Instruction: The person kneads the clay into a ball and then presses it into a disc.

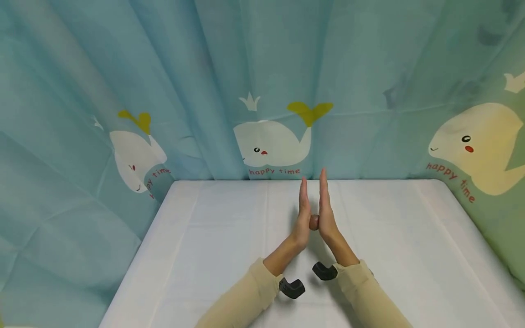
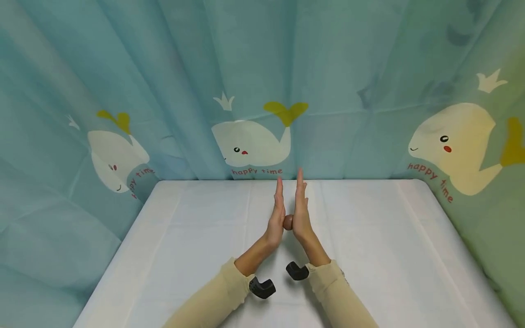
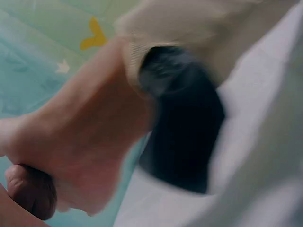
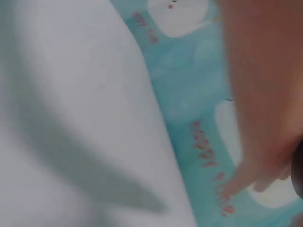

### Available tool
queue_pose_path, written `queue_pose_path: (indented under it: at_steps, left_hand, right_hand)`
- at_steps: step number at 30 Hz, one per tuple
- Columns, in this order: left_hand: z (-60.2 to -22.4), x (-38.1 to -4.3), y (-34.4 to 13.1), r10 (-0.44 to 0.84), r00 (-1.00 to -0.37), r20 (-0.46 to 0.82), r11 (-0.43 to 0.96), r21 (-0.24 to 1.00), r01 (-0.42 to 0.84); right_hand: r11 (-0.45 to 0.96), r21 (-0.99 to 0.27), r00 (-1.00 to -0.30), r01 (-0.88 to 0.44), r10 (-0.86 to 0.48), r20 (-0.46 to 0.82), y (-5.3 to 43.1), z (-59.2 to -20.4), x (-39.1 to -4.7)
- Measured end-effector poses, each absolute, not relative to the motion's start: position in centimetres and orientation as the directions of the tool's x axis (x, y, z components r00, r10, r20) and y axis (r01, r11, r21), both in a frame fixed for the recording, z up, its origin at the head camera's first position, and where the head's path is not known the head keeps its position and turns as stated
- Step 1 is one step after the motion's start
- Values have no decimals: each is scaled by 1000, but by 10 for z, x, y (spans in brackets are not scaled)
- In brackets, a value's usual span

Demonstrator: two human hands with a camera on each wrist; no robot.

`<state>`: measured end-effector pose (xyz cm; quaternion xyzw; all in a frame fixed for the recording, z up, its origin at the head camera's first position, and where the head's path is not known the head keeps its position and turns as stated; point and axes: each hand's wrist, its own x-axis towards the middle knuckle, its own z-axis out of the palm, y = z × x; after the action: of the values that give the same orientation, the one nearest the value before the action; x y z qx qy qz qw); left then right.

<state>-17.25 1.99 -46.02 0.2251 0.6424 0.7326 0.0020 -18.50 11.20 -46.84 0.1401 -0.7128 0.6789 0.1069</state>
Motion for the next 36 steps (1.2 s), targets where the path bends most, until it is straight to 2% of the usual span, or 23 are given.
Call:
queue_pose_path:
  at_steps: [5, 9, 13, 18, 24, 28, 32, 36]
  left_hand:
    - [-450, -181, 16, 226, -913, 341, -102, 940, 326]
    - [-446, -190, 12, 213, -925, 314, 70, 940, 335]
    - [-455, -191, 15, 240, -920, 311, 189, 914, 358]
    - [-466, -177, 21, 252, -914, 318, 41, 940, 338]
    - [-455, -163, 25, 339, -881, 329, -136, 944, 300]
    - [-447, -170, 22, 295, -888, 353, -216, 930, 298]
    - [-444, -190, 13, 235, -918, 320, -181, 942, 282]
    - [-450, -193, 10, 278, -918, 284, -116, 958, 261]
  right_hand:
    - [-61, -951, -946, -304, -98, 309, 102, -482, -170]
    - [-141, -945, -946, -296, -94, 310, 93, -479, -153]
    - [-148, -933, -940, -328, -43, 337, 94, -465, -151]
    - [-86, -938, -939, -335, -44, 340, 105, -455, -167]
    - [-202, -964, -983, -173, -30, 183, 117, -472, -177]
    - [-244, -951, -976, -191, -52, 210, 109, -478, -168]
    - [-228, -930, -946, -289, -80, 314, 92, -472, -153]
    - [-217, -917, -932, -335, -63, 356, 90, -451, -148]
